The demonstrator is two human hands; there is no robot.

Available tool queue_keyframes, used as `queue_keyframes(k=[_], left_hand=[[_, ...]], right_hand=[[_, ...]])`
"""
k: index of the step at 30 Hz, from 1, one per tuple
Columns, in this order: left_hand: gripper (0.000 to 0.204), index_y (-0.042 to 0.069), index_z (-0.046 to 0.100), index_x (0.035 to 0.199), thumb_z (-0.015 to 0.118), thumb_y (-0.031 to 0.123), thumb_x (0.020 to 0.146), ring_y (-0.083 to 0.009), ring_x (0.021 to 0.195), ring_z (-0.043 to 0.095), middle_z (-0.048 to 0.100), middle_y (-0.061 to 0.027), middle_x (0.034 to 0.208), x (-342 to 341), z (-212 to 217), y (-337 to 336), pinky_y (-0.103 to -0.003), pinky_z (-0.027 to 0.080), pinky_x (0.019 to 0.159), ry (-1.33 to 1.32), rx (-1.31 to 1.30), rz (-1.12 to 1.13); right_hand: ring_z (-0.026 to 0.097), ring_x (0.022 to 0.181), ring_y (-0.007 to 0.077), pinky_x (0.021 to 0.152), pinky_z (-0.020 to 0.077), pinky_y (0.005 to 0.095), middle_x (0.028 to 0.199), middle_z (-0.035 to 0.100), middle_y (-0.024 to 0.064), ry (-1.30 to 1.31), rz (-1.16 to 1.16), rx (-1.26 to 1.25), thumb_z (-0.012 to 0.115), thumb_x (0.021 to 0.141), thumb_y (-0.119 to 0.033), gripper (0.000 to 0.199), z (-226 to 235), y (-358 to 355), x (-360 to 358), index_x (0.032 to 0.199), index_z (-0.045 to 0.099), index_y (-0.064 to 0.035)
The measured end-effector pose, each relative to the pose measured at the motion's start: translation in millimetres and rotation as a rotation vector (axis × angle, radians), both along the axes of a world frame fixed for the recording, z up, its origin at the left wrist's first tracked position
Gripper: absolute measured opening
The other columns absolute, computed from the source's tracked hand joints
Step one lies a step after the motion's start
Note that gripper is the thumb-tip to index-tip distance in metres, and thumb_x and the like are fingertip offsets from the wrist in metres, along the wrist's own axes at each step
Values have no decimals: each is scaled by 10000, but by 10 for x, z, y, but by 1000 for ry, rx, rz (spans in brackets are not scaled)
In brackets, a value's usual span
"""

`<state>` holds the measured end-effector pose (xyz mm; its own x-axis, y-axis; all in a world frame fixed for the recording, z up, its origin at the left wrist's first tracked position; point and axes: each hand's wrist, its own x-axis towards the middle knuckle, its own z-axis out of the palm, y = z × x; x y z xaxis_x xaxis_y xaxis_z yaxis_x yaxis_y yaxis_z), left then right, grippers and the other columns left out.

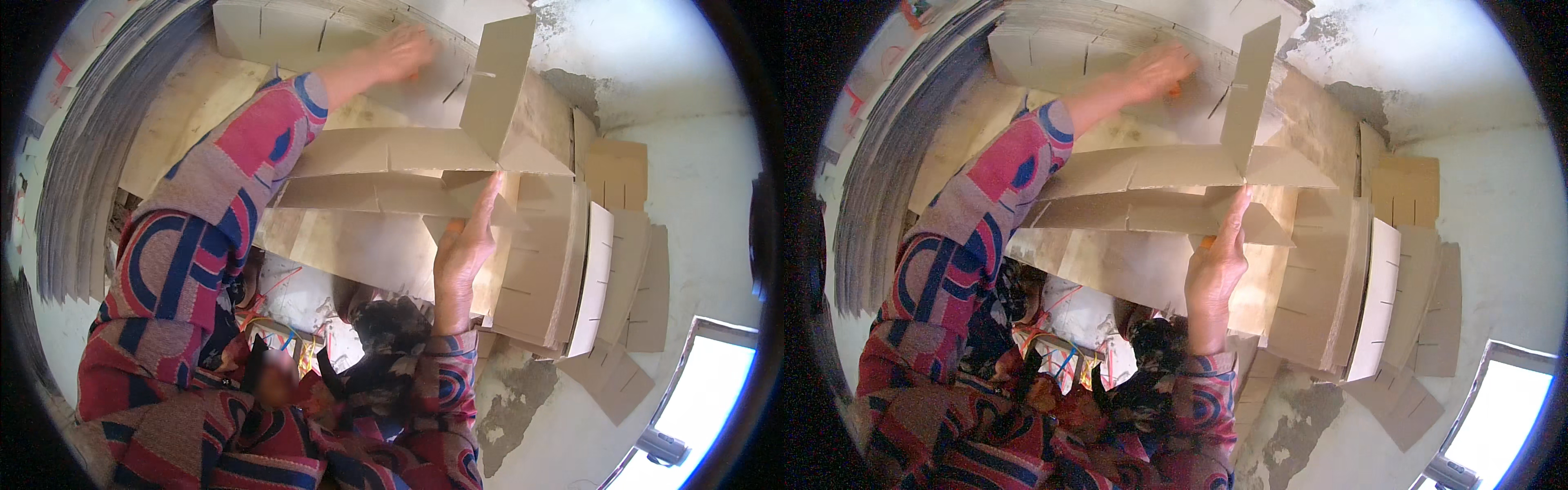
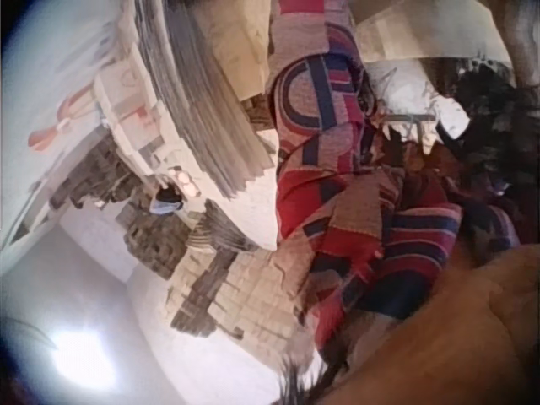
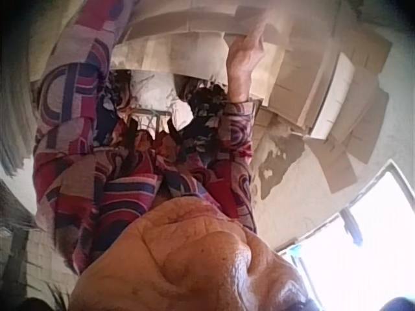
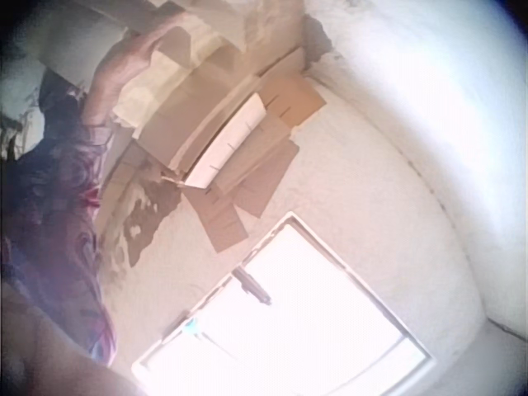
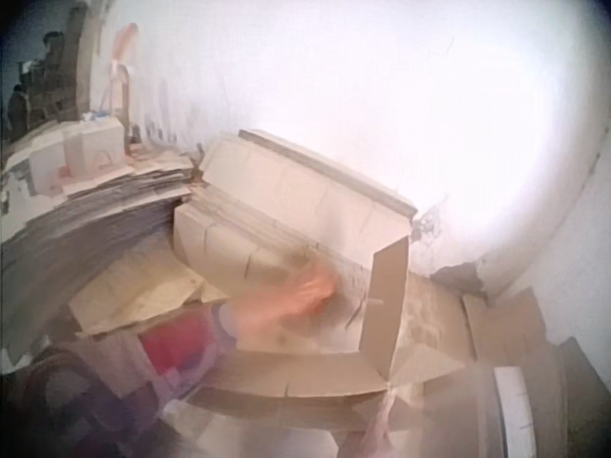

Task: The person is sitting on the floor assembling a cardboard structure. They repeatedly fold and interlock pre-cut cardboard pieces to form a grid-like box or tray, handling the pieces one at a time.

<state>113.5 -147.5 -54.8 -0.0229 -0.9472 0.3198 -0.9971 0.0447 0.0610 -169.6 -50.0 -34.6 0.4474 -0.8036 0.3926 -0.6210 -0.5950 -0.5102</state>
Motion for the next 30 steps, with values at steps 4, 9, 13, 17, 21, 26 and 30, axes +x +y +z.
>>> queue_keyframes(k=[4,9,13,17,21,26,30], left_hand=[[179,6,585,854,644,74,699,-337,970,532,587,-161,892,70,19,26,-431,453,821,109,60,-35],[129,14,608,846,621,102,754,-351,915,545,565,-185,902,133,9,143,-435,455,777,165,-190,-131],[102,34,612,835,593,13,736,-311,834,550,569,-137,785,86,-39,104,-408,485,721,250,-236,-98],[116,35,624,855,584,4,751,-296,851,551,575,-124,786,93,47,106,-391,492,735,156,-180,-101],[133,27,619,882,573,-7,762,-293,872,568,580,-128,791,84,62,31,-386,493,744,119,-142,-214],[94,43,605,786,590,129,753,-323,754,583,574,-163,758,102,6,11,-426,472,695,436,-213,-193],[77,71,604,800,586,141,772,-345,698,593,578,-172,673,43,176,102,-439,480,633,190,-293,-200]], right_hand=[[625,933,297,766,480,280,1362,409,226,-29,11,25,423,752,147,767,-3,-7,15,1450,228,-101],[630,924,281,762,479,270,1345,426,237,7,3,88,437,747,159,763,-31,-18,-4,1444,230,-71],[610,1018,264,798,473,274,1343,440,229,2,-3,102,438,753,165,758,38,41,5,1444,234,-70],[559,1130,268,854,460,282,1363,424,217,-28,7,68,431,757,166,753,35,64,1,1444,235,-74],[561,1126,287,851,469,300,1377,402,211,-31,-17,77,431,756,166,754,38,57,-18,1443,237,-77],[589,1084,285,798,485,302,1381,393,207,-34,-16,79,419,732,179,783,66,60,-22,1446,238,-87],[602,1058,294,769,487,290,1378,389,210,6,-6,33,411,723,181,792,29,21,-47,1446,240,-92]])
